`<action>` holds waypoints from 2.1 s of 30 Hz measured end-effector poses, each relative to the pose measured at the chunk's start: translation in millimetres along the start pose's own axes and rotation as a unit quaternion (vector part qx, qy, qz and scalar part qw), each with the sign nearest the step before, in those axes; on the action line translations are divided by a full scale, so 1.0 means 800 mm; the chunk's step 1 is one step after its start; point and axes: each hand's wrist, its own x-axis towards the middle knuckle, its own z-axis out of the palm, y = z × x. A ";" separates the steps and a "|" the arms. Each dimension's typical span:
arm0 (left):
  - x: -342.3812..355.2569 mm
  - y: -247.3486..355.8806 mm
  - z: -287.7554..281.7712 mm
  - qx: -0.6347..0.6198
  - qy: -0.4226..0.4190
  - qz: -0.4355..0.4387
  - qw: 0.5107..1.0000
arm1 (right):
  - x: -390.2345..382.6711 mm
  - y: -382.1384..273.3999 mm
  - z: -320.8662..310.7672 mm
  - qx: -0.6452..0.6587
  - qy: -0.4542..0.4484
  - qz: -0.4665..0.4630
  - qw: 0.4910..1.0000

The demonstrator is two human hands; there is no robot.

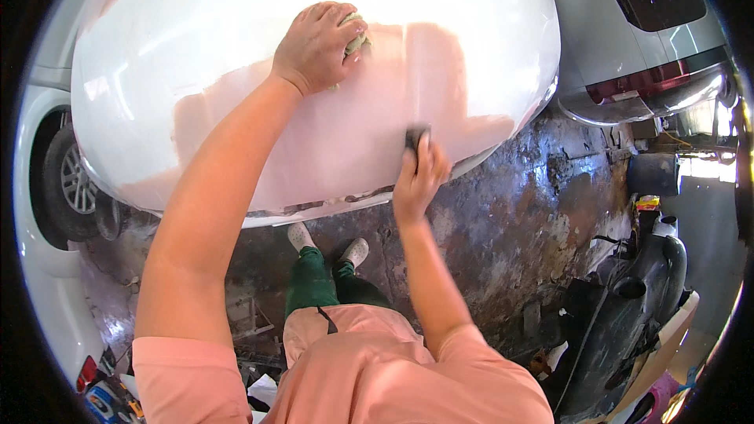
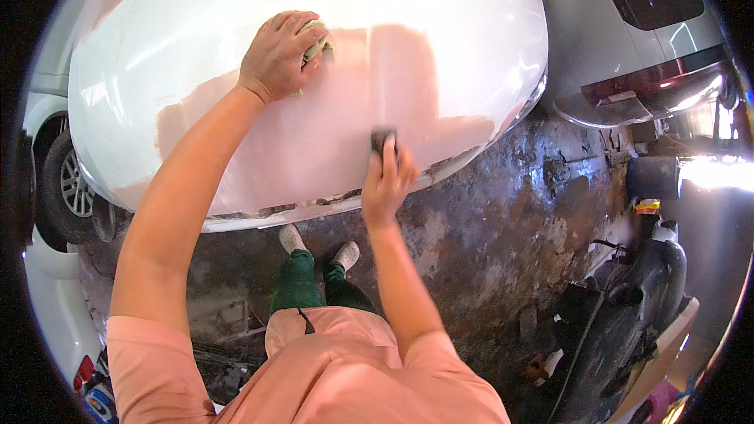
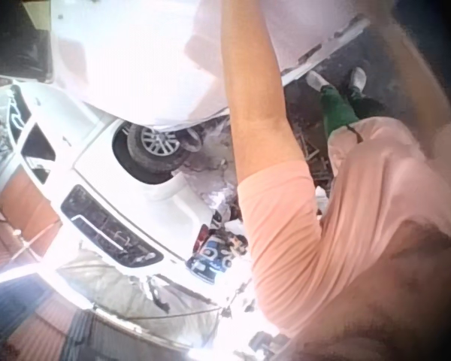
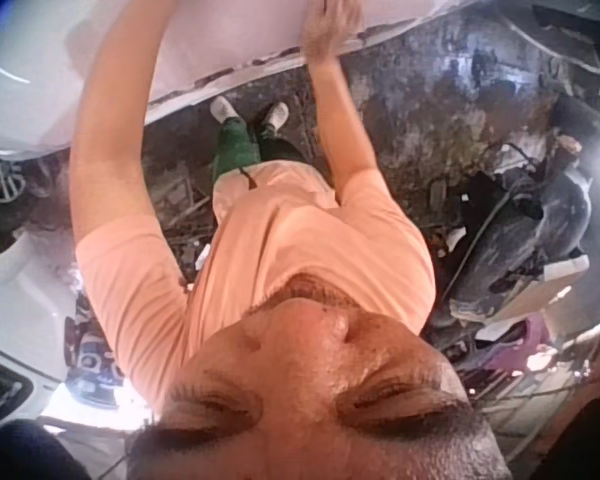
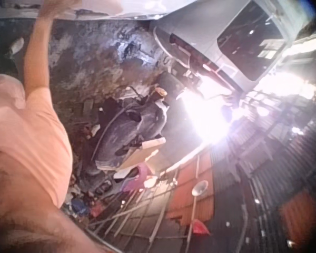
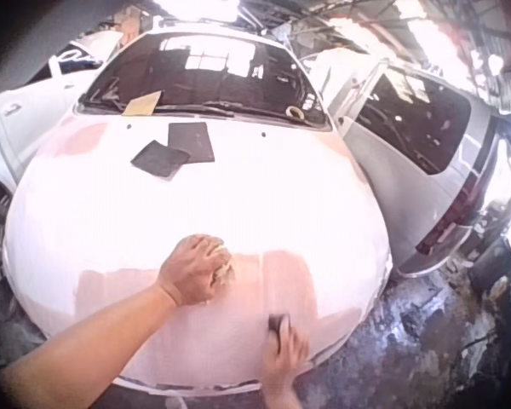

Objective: The person sands the surface of a car hood using a sanding block and wipes the area with a wet cloth, repeatedly dipping the cloth into a bucket of water.

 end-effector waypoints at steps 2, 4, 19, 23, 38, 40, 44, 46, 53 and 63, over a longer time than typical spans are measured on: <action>0.006 0.001 0.001 -0.002 0.002 0.007 1.000 | 0.116 -0.011 0.024 0.004 -0.022 0.022 1.000; 0.009 0.003 0.002 0.013 -0.006 0.007 1.000 | 0.214 -0.026 0.039 -0.020 -0.065 0.049 0.996; 0.003 -0.005 -0.006 0.019 0.000 0.024 1.000 | -0.045 0.003 -0.072 0.057 -0.058 0.151 0.985; -0.006 -0.006 -0.020 -0.028 0.060 0.014 0.998 | 0.010 0.011 -0.099 0.135 -0.060 0.283 0.948; -0.029 0.268 0.079 -0.338 0.047 -0.302 0.890 | 0.169 0.050 -0.039 0.210 -0.215 0.204 0.932; -0.023 0.291 0.086 -0.252 0.060 -0.335 0.906 | 0.179 0.077 -0.051 0.237 -0.289 0.160 0.914; 0.013 0.344 0.083 -0.085 0.073 -0.415 0.903 | 0.264 0.088 -0.072 0.189 -0.326 -0.075 0.923; 0.012 0.350 0.107 -0.002 0.049 -0.458 0.888 | 0.312 0.040 -0.054 0.211 -0.309 -0.204 0.905; 0.032 0.366 0.143 0.091 0.114 -0.468 0.872 | 0.360 -0.106 0.076 0.148 -0.335 -0.577 0.730; 0.012 0.369 0.165 0.139 0.123 -0.448 0.875 | 0.439 0.057 0.098 0.129 -0.284 -0.572 0.759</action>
